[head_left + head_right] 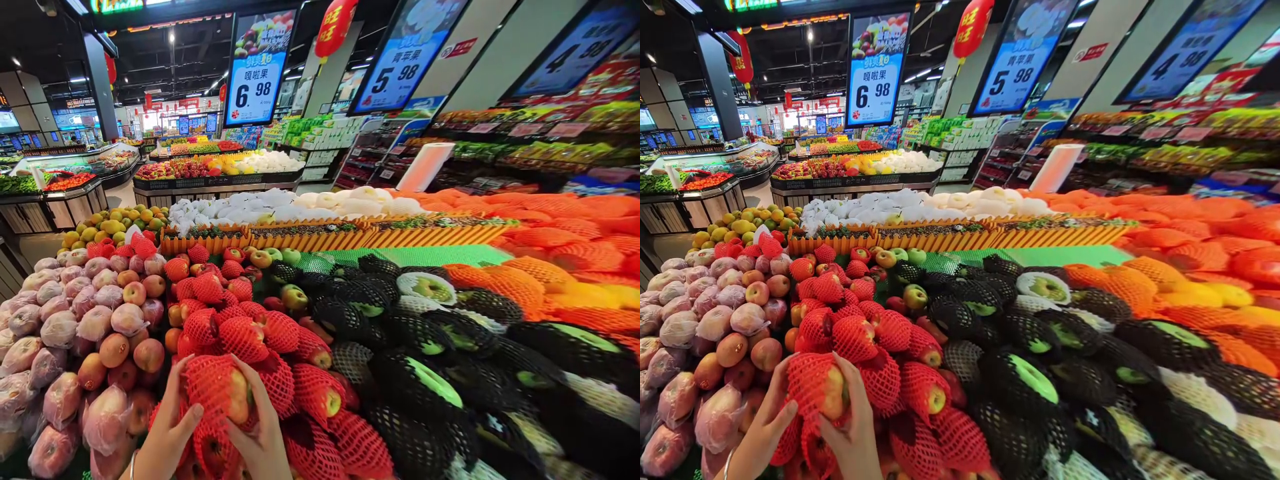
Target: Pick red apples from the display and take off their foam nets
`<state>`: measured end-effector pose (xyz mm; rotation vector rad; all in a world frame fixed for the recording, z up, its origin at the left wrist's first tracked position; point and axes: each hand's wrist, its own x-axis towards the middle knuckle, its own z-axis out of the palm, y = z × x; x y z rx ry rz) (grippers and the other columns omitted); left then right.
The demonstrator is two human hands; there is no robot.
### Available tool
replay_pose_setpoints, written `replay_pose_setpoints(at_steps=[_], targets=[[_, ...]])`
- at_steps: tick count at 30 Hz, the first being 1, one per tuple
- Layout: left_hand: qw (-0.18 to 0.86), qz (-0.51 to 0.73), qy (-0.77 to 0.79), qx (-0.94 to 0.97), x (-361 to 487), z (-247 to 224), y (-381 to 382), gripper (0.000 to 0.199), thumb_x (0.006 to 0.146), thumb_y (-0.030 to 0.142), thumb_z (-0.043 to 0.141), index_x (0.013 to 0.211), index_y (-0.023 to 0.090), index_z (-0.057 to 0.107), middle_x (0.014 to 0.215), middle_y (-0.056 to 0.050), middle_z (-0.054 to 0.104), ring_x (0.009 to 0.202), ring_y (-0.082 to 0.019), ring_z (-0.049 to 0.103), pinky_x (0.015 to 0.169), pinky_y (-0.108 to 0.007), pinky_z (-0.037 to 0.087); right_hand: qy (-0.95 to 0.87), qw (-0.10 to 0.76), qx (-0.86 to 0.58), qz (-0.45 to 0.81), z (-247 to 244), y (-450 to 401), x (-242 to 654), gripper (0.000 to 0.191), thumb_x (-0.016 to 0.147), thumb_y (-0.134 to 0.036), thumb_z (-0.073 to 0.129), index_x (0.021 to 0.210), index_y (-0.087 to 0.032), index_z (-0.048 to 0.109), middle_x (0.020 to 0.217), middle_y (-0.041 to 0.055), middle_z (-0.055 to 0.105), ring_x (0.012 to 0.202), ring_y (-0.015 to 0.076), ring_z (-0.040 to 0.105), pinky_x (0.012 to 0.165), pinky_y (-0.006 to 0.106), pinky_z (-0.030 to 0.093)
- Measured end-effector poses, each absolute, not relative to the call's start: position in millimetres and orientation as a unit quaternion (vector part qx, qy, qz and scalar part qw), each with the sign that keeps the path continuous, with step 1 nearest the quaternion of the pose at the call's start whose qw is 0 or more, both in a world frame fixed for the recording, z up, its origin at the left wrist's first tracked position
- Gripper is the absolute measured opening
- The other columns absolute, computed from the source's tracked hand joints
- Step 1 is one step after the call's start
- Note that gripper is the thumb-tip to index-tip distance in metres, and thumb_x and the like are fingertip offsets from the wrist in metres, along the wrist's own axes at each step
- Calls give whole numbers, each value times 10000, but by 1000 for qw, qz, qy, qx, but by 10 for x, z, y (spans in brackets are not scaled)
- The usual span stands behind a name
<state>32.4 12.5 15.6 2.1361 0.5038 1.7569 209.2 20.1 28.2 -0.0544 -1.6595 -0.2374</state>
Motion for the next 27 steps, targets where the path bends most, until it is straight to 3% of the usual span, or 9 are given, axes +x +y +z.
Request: replay_pose_setpoints(at_steps=[3, 6, 12, 16, 18, 20, 23, 25, 27], targets=[[-5, 632, 178, 754, 257, 228, 53, 894, 791, 711, 546, 1485, 228, 256, 1569, -106, 97, 1518, -256, 71, 1302, -497, 43, -743, 668, 24, -30, 245, 221, 2075, 643, 936, -340, 615, 1503, -309, 314, 1494, 74, 365, 1381, 145, 407, 1125, 221, 369], [-91, 581, 135, 798, 238, 270, 95, 989, 735, 682, 646, 1512, 305, 164, 1586, -86, 28, 1528, -255, 25, 1297, -508, 101, -759, 647, 60, 31, 221, 220, 2030, 634, 954, -358, 587, 1517, -334, 298, 1536, 51, 303, 1416, 139, 351, 1151, 212, 323], [-56, 552, 172, 814, 284, 197, 284, 778, 832, 439, 647, 1427, 171, 223, 1583, -185, 103, 1523, -235, 156, 1296, -452, 213, -753, 638, 86, 137, 100, 235, 1829, 578, 1001, -388, 501, 1516, -465, 251, 1594, -64, 159, 1481, 90, 180, 1218, 232, 182], [-88, 591, 168, 784, 249, 107, 509, 954, 831, 386, 653, 1477, 258, -37, 1608, -164, -116, 1504, -287, 224, 1252, -419, 336, -712, 672, 38, 202, -53, 293, 1686, 557, 1040, -450, 356, 1571, -367, 207, 1616, -38, 46, 1504, 121, -4, 1234, 329, 37], [-112, 658, 137, 732, 248, 97, 579, 1016, 787, 409, 705, 1479, 306, -32, 1617, -146, -73, 1462, -303, 315, 1179, -405, 434, -719, 663, 37, 203, -95, 305, 1678, 537, 1064, -416, 209, 1594, -335, 174, 1615, -16, 51, 1498, 122, 2, 1234, 352, 54], [-86, 707, 114, 692, 269, 122, 557, 978, 740, 465, 744, 1455, 304, 96, 1607, -133, 95, 1438, -293, 351, 1170, -409, 438, -753, 647, 27, 121, -68, 265, 1742, 527, 1070, -343, 178, 1596, -365, 157, 1606, -13, 125, 1491, 112, 113, 1234, 338, 167], [-6, 722, 102, 684, 306, 195, 376, 842, 685, 566, 760, 1319, 236, 315, 1541, -140, 247, 1413, -284, 359, 1219, -443, 364, -785, 597, -50, -157, 94, 105, 1937, 572, 1046, -261, 351, 1582, -388, 197, 1562, -16, 274, 1469, 111, 235, 1213, 307, 261], [53, 748, 116, 651, 307, 231, 240, 997, 626, 677, 742, 1366, 227, 249, 1563, -145, 178, 1464, -307, 245, 1284, -484, 223, -744, 599, -91, -281, 223, -14, 2059, 548, 1032, -292, 409, 1561, -342, 276, 1548, 12, 295, 1459, 144, 257, 1213, 342, 250], [118, 763, 151, 617, 291, 237, 158, 1230, 551, 808, 681, 1462, 229, 91, 1587, -131, 114, 1516, -324, 44, 1316, -489, 21, -726, 620, -88, -286, 313, -91, 2116, 632, 1009, -462, 447, 1577, -293, 228, 1582, 65, 190, 1485, 197, 193, 1208, 398, 234]])
